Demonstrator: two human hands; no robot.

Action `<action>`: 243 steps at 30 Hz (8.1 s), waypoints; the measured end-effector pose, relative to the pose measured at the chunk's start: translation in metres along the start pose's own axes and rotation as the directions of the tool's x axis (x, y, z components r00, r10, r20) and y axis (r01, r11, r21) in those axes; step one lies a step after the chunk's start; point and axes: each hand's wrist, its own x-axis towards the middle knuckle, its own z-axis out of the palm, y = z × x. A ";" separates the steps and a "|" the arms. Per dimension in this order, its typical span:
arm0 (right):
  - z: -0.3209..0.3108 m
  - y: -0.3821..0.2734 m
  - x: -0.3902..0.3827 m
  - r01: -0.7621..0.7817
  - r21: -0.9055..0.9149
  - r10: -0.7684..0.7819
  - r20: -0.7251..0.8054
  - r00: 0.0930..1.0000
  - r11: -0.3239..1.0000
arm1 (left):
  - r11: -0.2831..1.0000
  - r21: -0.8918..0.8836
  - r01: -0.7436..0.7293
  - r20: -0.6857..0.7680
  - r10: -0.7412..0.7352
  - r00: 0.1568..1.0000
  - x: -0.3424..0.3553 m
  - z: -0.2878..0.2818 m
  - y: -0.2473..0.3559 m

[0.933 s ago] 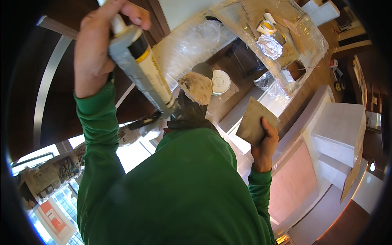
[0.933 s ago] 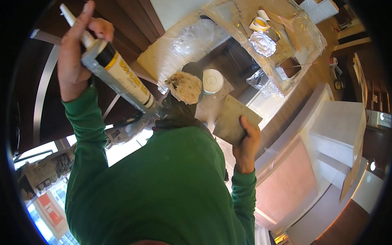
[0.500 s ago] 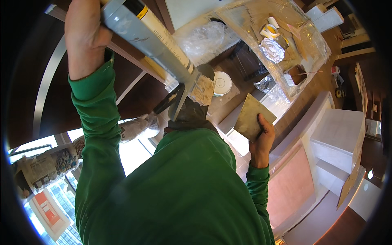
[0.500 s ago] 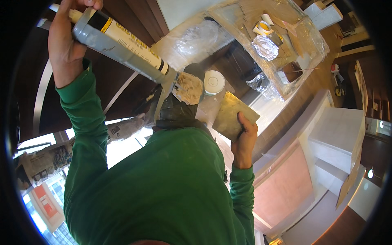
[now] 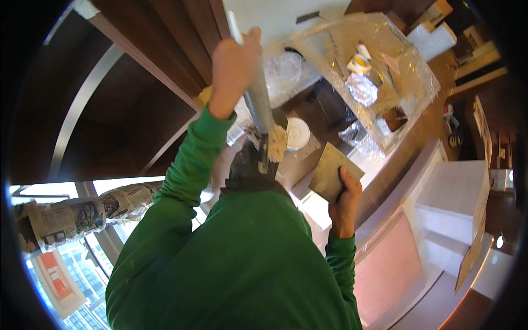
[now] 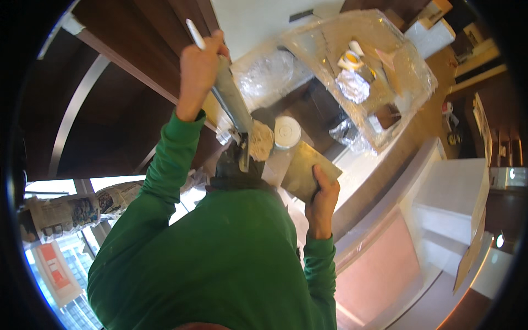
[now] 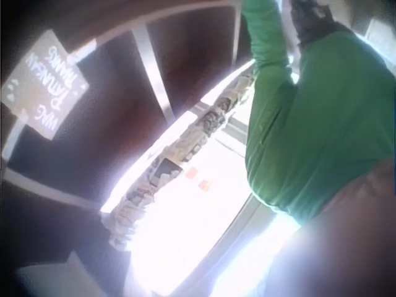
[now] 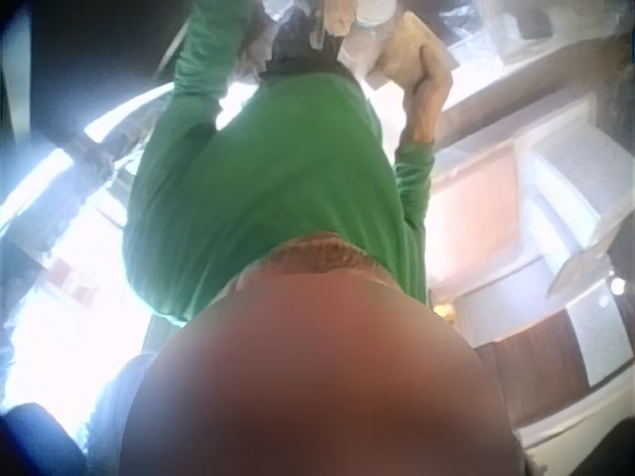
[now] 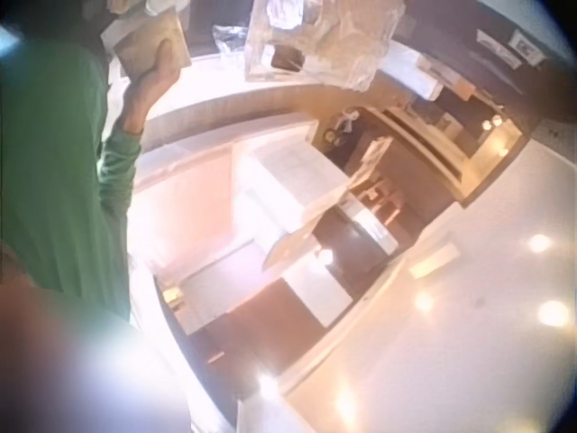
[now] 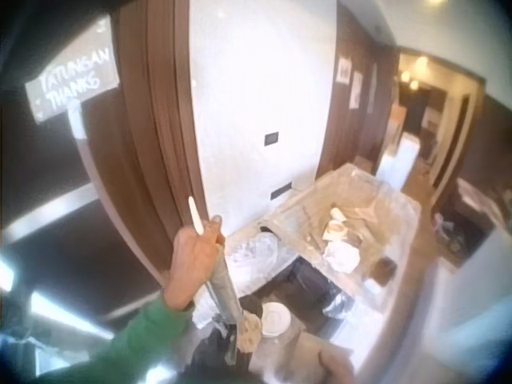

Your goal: The person kneels on the floor, cleans the nozzle of a caulking gun with a rag, then applies sealant along the ceiling edge of a wooden wall panel. They repeatedly wipe the nozzle and test the bead on a small tile before applying it to the wall.

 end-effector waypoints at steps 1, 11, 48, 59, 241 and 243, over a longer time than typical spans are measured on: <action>0.006 -0.002 0.003 0.031 -0.035 -0.031 0.006 1.000 0.999 | 0.996 0.080 -0.048 0.008 0.047 0.999 0.000 0.000 0.002; 0.097 -0.070 0.004 0.209 -0.030 -0.183 0.370 0.911 0.978 | 0.841 0.384 -0.382 0.014 0.408 0.913 -0.042 -0.014 0.030; 0.159 -0.148 0.019 0.517 -0.013 -0.480 0.349 0.804 0.856 | 0.885 -0.304 -0.352 0.356 0.448 0.820 -0.057 -0.030 0.030; 0.161 -0.235 -0.013 0.586 -0.570 -0.141 0.637 0.758 0.576 | 0.883 -0.226 -0.412 0.464 0.469 0.751 -0.076 -0.018 0.046; 0.263 -0.248 -0.041 0.881 -0.427 0.231 0.853 0.467 -0.206 | 0.782 -0.422 -0.457 0.321 0.601 0.732 -0.087 -0.011 0.030; 0.273 -0.248 -0.038 0.922 -0.338 0.273 0.884 0.380 -0.188 | 0.799 -0.408 -0.442 0.364 0.586 0.724 -0.087 -0.014 0.028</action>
